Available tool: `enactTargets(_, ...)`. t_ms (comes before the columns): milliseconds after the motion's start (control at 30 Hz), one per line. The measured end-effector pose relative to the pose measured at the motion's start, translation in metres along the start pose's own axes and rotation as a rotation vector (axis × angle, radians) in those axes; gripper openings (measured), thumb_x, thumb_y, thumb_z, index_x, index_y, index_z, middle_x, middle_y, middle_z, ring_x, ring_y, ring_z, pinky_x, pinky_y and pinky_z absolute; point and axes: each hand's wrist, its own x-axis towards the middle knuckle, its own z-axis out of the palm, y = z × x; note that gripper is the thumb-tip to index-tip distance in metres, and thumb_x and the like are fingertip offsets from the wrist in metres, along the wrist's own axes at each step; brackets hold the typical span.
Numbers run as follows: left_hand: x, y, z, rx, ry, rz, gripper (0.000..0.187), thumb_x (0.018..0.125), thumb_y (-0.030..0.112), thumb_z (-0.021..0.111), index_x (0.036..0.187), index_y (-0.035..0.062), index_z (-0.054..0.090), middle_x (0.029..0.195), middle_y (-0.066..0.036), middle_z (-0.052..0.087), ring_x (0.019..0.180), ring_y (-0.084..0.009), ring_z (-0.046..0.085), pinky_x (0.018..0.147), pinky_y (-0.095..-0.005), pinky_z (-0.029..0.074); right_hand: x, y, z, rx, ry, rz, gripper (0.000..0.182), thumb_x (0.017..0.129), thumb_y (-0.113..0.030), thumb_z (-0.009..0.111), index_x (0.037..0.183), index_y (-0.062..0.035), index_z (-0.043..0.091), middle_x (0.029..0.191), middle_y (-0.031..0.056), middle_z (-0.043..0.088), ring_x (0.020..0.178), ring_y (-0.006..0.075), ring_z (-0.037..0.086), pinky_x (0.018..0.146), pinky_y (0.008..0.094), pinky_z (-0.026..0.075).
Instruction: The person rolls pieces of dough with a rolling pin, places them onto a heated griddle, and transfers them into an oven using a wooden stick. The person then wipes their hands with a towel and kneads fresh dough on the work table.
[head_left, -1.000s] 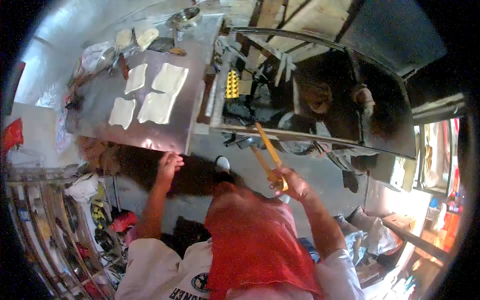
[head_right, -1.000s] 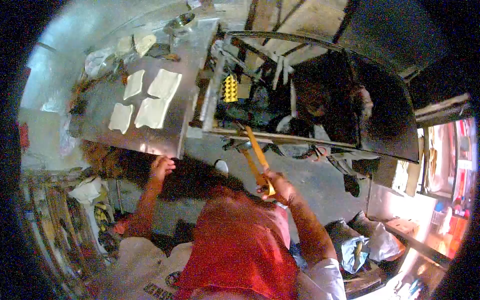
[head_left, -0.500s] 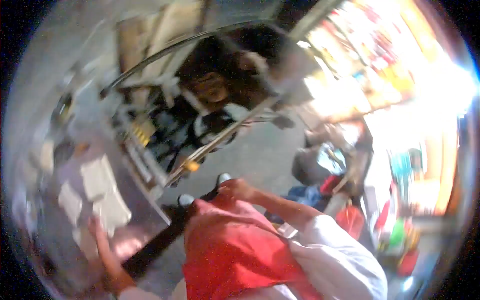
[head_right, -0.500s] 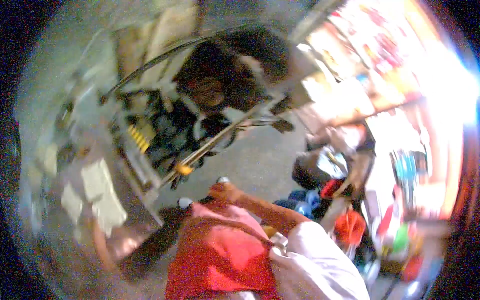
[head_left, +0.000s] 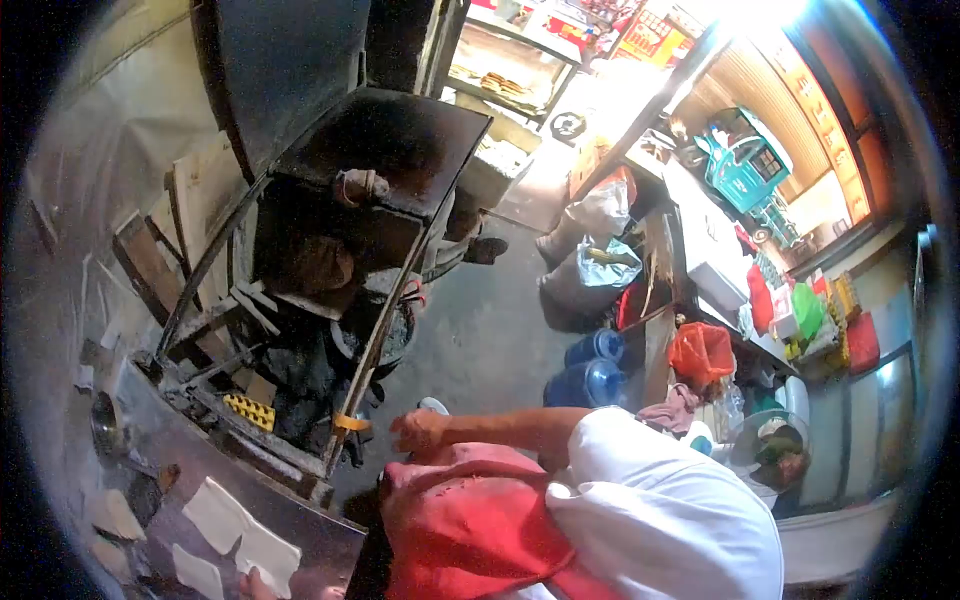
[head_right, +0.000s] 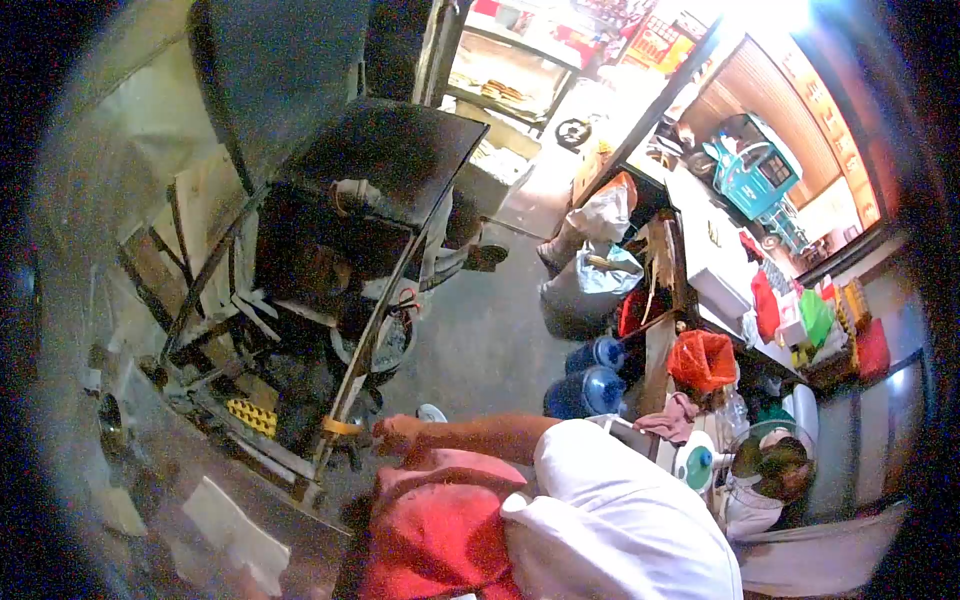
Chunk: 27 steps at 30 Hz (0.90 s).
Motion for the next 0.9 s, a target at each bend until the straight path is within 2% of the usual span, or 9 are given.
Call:
enactTargets(133, -0.043, 0.067, -0.031, -0.140, -0.159, 0.177, 0.071, 0.093, 0.041, 0.068, 0.152, 0.0162, 0.038, 0.143, -0.013, 0.049, 0.120, -0.0251, 0.054, 0.098, -0.0364, 0.050, 0.044, 0.028, 0.025, -0.192, -0.029, -0.443, 0.041, 0.090, -0.034, 0.065, 0.119, -0.0044, 0.065, 0.101, 0.0232, 0.069, 0.100, 0.0383, 0.067, 0.086, 0.0436, 0.053)
enactTargets(200, -0.107, 0.152, -0.039, -0.641, -0.390, 0.264, 0.063, 0.096, 0.026, 0.059, 0.152, 0.0072, 0.035, 0.149, -0.016, 0.041, 0.133, -0.0304, 0.043, 0.109, -0.0475, 0.036, 0.059, 0.014, 0.034, 0.133, 0.120, -0.592, 0.040, 0.091, -0.040, 0.069, 0.082, -0.0027, 0.056, 0.070, 0.0132, 0.054, 0.067, 0.0307, 0.057, 0.063, 0.0441, 0.048)
enactTargets(267, -0.187, 0.250, -0.055, -0.734, -0.271, 0.229, 0.056, 0.096, 0.012, 0.058, 0.148, 0.0027, 0.040, 0.144, -0.010, 0.049, 0.127, -0.0214, 0.048, 0.108, -0.0353, 0.037, 0.047, -0.066, -0.024, 0.207, -0.270, -0.112, 0.066, 0.090, -0.043, 0.069, 0.137, 0.0002, 0.052, 0.136, 0.0279, 0.054, 0.121, 0.0371, 0.058, 0.101, 0.0417, 0.048)
enactTargets(333, -0.213, 0.296, -0.052, -1.110, -0.474, 0.237, 0.059, 0.097, 0.014, 0.059, 0.150, 0.0011, 0.036, 0.143, -0.010, 0.049, 0.126, -0.0211, 0.049, 0.108, -0.0352, 0.038, 0.065, -0.080, -0.017, 0.544, -0.182, -0.120, 0.064, 0.088, -0.052, 0.070, 0.126, -0.0028, 0.055, 0.102, 0.0165, 0.068, 0.094, 0.0257, 0.063, 0.080, 0.0418, 0.053)
enactTargets(367, -0.240, 0.336, -0.060, -1.167, -0.475, 0.223, 0.057, 0.098, 0.014, 0.059, 0.149, 0.0003, 0.037, 0.141, -0.010, 0.050, 0.125, -0.0214, 0.050, 0.107, -0.0353, 0.039, 0.067, -0.101, -0.041, 0.619, -0.272, -0.026, 0.101, 0.084, -0.055, 0.073, 0.154, 0.0003, 0.025, 0.150, 0.0226, 0.042, 0.142, 0.0328, 0.036, 0.117, 0.0426, 0.031)
enactTargets(400, -0.249, 0.358, -0.056, -1.214, -0.531, 0.319, 0.063, 0.096, 0.014, 0.059, 0.152, 0.0034, 0.032, 0.142, -0.011, 0.050, 0.125, -0.0239, 0.051, 0.107, -0.0395, 0.040, 0.074, -0.103, -0.051, 0.778, -0.322, -0.047, 0.104, 0.083, -0.056, 0.073, 0.155, -0.0001, 0.022, 0.154, 0.0235, 0.036, 0.143, 0.0340, 0.035, 0.118, 0.0450, 0.030)
enactTargets(500, -0.263, 0.421, -0.039, -1.225, -0.586, 0.430, 0.050, 0.100, 0.017, 0.055, 0.146, 0.0044, 0.040, 0.131, -0.007, 0.056, 0.116, -0.0153, 0.054, 0.099, -0.0319, 0.044, 0.067, -0.121, -0.114, 1.316, -0.374, -0.214, 0.051, 0.097, -0.023, 0.065, 0.140, -0.0033, 0.048, 0.125, 0.0104, 0.062, 0.111, 0.0187, 0.061, 0.094, 0.0326, 0.052)
enactTargets(667, -0.220, 0.483, 0.096, -0.999, -0.559, 0.313, 0.046, 0.104, 0.027, 0.050, 0.144, 0.0058, 0.039, 0.125, -0.006, 0.057, 0.106, -0.0136, 0.055, 0.091, -0.0309, 0.048, 0.082, -0.040, -0.192, 1.145, -0.130, -0.005, 0.026, 0.096, -0.015, 0.065, 0.120, -0.0029, 0.061, 0.091, 0.0046, 0.067, 0.082, 0.0151, 0.063, 0.076, 0.0316, 0.054)
enactTargets(900, -0.207, 0.673, 0.161, -1.028, -0.527, 0.304, 0.046, 0.105, 0.034, 0.047, 0.141, 0.0064, 0.040, 0.130, -0.009, 0.055, 0.115, -0.0167, 0.054, 0.089, -0.0355, 0.051, 0.161, 0.037, -0.375, 0.898, 0.082, -0.014, 0.025, 0.098, -0.013, 0.062, 0.120, -0.0019, 0.064, 0.107, 0.0090, 0.071, 0.096, 0.0182, 0.067, 0.087, 0.0359, 0.056)
